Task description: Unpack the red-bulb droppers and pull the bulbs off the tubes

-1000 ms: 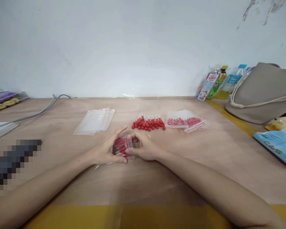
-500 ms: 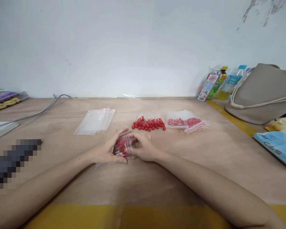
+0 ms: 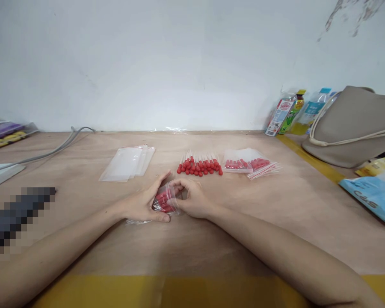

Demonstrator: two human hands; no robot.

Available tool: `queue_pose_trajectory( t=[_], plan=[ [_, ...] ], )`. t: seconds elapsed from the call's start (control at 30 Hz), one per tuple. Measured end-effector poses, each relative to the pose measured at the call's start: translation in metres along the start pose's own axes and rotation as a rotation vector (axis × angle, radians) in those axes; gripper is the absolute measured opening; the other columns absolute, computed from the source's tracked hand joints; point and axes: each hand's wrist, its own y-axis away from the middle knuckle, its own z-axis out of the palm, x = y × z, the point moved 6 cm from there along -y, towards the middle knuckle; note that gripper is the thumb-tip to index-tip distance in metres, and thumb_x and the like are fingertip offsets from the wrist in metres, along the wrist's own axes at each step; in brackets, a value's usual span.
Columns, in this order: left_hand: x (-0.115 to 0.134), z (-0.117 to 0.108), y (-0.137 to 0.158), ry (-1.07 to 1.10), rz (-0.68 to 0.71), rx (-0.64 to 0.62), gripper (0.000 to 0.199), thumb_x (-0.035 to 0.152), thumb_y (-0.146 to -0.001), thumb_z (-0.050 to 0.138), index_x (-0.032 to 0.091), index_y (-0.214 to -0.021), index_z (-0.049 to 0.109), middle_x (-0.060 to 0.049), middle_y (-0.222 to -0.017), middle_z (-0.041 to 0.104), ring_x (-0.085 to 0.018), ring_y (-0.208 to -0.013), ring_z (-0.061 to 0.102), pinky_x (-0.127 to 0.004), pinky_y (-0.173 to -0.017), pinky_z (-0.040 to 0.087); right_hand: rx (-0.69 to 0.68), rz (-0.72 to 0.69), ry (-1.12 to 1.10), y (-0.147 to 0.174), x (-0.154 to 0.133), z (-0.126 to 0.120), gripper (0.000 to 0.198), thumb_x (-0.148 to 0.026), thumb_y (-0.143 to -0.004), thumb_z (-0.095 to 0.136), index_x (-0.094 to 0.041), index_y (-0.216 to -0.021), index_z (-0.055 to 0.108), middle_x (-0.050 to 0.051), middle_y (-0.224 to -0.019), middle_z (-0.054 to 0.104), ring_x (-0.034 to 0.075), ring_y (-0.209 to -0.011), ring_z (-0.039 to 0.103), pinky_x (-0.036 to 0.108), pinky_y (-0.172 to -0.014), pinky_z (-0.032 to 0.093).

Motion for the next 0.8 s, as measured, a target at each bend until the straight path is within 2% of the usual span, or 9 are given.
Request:
queue_pose_trajectory(
  t=[0.1, 0.2, 0.27, 0.4, 0.5, 0.63, 0.8],
  plan=[
    [-0.004, 0.001, 0.0, -0.025, -0.068, -0.025, 0.121, 0.058, -0.058, 0.068, 0.022, -0.139, -0.014, -0.019, -0.147, 0.003, -0.04, -0.132, 0.0, -0.062, -0.101, 0.02, -0.013, 0.006, 0.011, 0.0, 0.0, 0.001, 0.025, -0.025, -0.068, 0.067, -0.016, -0.089, 0.058, 0.001, -0.076, 0.062, 0.013, -0.07, 0.057, 0.028, -0.065, 0.046],
    [-0.007, 0.002, 0.0, -0.042, -0.128, -0.042, 0.124, 0.061, -0.055, 0.068, 0.02, -0.139, -0.013, -0.019, -0.147, 0.002, -0.042, -0.131, -0.007, -0.064, -0.1, 0.016, -0.009, -0.052, 0.154, -0.001, -0.006, 0.001, 0.016, -0.028, -0.068, 0.068, -0.018, -0.077, 0.059, 0.001, -0.077, 0.063, 0.014, -0.075, 0.057, 0.03, -0.072, 0.044],
    [-0.007, 0.002, -0.001, -0.043, -0.135, -0.036, 0.125, 0.061, -0.054, 0.069, 0.019, -0.14, -0.011, -0.02, -0.147, 0.002, -0.043, -0.131, -0.007, -0.065, -0.1, 0.016, 0.011, -0.061, 0.232, -0.001, -0.008, -0.001, 0.016, -0.028, -0.067, 0.069, -0.018, -0.076, 0.059, 0.0, -0.079, 0.064, 0.015, -0.076, 0.057, 0.031, -0.073, 0.043],
    [-0.004, 0.001, -0.003, -0.072, -0.058, -0.011, 0.123, 0.061, -0.056, 0.068, 0.017, -0.14, -0.011, -0.021, -0.146, 0.002, -0.041, -0.131, -0.005, -0.063, -0.102, 0.013, -0.009, -0.023, 0.321, -0.002, -0.009, 0.001, 0.021, -0.028, -0.068, 0.068, -0.019, -0.085, 0.059, 0.0, -0.078, 0.063, 0.013, -0.073, 0.056, 0.028, -0.07, 0.041],
    [0.0, 0.0, -0.003, -0.108, 0.016, -0.001, 0.122, 0.061, -0.058, 0.066, 0.017, -0.139, -0.015, -0.021, -0.146, 0.001, -0.039, -0.132, -0.004, -0.06, -0.104, 0.008, -0.045, -0.026, 0.406, -0.002, -0.009, 0.003, 0.018, -0.03, -0.07, 0.066, -0.019, -0.084, 0.06, 0.0, -0.078, 0.061, 0.014, -0.074, 0.054, 0.029, -0.071, 0.039],
    [-0.001, 0.0, -0.004, -0.137, -0.002, -0.014, 0.124, 0.064, -0.057, 0.065, 0.016, -0.139, -0.015, -0.021, -0.147, -0.001, -0.038, -0.133, -0.007, -0.058, -0.105, 0.004, -0.041, -0.035, 0.393, -0.002, -0.009, 0.002, 0.02, -0.03, -0.069, 0.066, -0.019, -0.083, 0.057, 0.0, -0.083, 0.061, 0.015, -0.078, 0.053, 0.03, -0.074, 0.038],
    [-0.003, 0.001, -0.005, -0.182, -0.032, -0.032, 0.126, 0.068, -0.055, 0.061, 0.014, -0.139, -0.015, -0.019, -0.147, -0.003, -0.034, -0.134, -0.008, -0.052, -0.108, 0.0, -0.08, 0.061, 0.316, -0.002, -0.008, 0.003, 0.021, -0.027, -0.068, 0.067, -0.018, -0.084, 0.055, 0.0, -0.08, 0.061, 0.014, -0.075, 0.054, 0.03, -0.074, 0.038]
  ],
)
